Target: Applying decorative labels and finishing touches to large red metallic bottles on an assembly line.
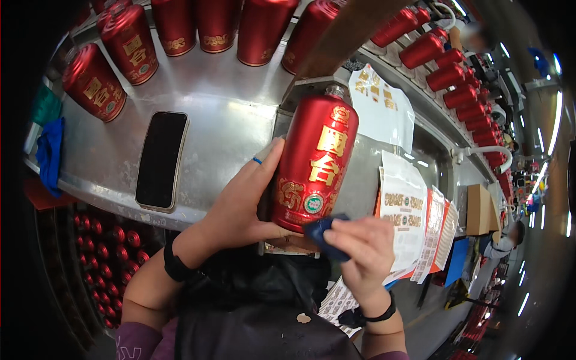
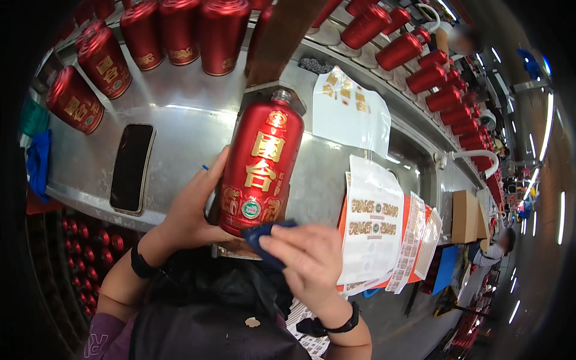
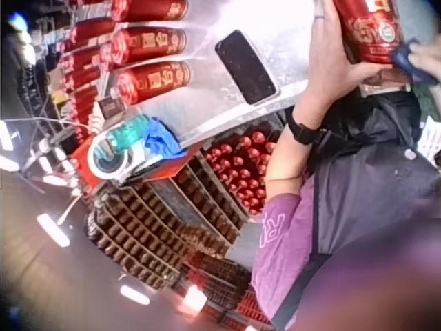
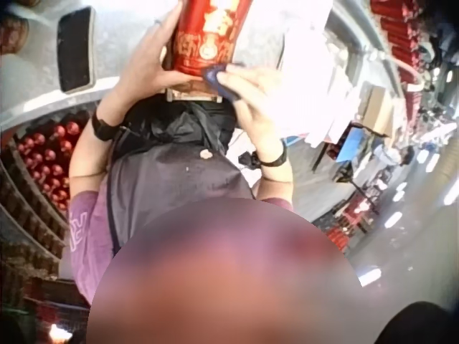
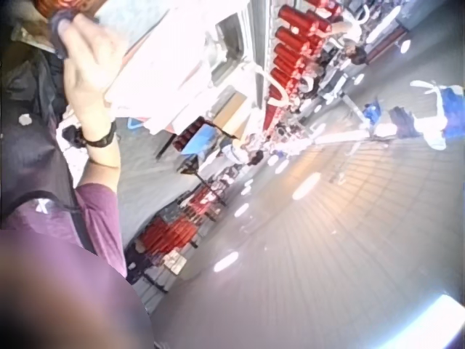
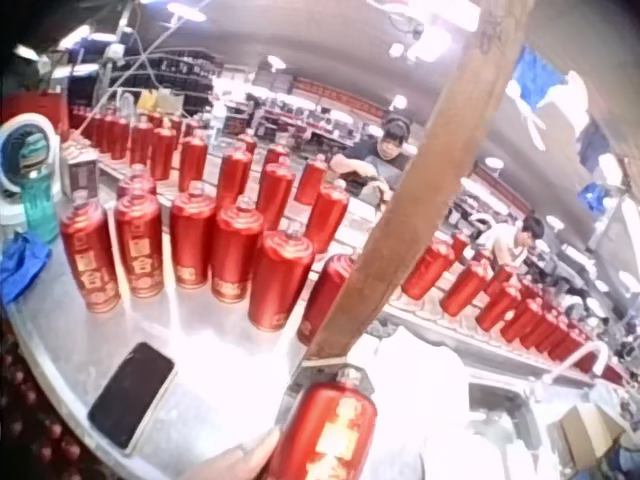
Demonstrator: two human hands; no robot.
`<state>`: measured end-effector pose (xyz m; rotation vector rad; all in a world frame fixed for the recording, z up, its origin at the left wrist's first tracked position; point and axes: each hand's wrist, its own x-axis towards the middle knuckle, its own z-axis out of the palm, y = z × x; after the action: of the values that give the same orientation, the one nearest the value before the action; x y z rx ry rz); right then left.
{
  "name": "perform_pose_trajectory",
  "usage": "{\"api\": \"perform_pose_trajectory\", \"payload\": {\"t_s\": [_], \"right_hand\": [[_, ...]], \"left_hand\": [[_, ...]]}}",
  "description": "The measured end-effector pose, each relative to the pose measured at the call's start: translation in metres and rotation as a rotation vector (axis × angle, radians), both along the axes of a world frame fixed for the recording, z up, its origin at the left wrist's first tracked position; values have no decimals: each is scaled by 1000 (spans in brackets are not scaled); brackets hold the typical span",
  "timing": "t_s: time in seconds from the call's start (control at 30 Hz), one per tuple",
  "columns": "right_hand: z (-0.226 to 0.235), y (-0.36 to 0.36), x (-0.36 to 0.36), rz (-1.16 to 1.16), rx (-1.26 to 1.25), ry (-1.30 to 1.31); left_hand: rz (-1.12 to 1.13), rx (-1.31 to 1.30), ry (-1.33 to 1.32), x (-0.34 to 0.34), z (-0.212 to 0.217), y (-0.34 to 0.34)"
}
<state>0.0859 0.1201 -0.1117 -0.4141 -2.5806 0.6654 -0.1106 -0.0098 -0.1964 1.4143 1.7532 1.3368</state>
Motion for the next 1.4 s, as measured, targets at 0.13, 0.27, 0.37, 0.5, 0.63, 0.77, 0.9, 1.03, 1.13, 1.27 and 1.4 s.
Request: {"api": "perform_pose_trajectory", "payload": {"t_s": [0.13, 0.27, 0.37, 0.5, 0.63, 0.77, 0.9, 1.03, 1.13, 1.27, 1.4], "right_hand": [[3, -12, 16, 55, -90, -64], [21, -8, 6, -15, -90, -4], [22, -1, -10, -22, 6, -65], [13, 2, -19, -27, 90, -59], [19, -7, -18, 56, 71, -93], [22, 14, -24, 24, 94, -108], [27, 8, -24, 115, 78, -139], [34, 20, -34, 150, 157, -165], [34, 3, -31, 255, 148, -156], [39, 14, -33, 194, 81, -198], [39, -4, -33, 232, 182, -202]], "left_hand": [[0, 60, 7, 0, -2, 0], [9, 64, 36, 0, -4, -3], [-9, 44, 23, -1, -2, 0], [12, 44, -19, 4, 4, 2], [-2, 58, -51, 5, 5, 3], [21, 73, -5, 5, 6, 2], [18, 62, -49, 4, 7, 3], [51, 98, -33, 3, 8, 3], [71, 155, 35, 3, 7, 4], [130, 242, 115, 3, 6, 5], [117, 265, 142, 1, 7, 4]]}}
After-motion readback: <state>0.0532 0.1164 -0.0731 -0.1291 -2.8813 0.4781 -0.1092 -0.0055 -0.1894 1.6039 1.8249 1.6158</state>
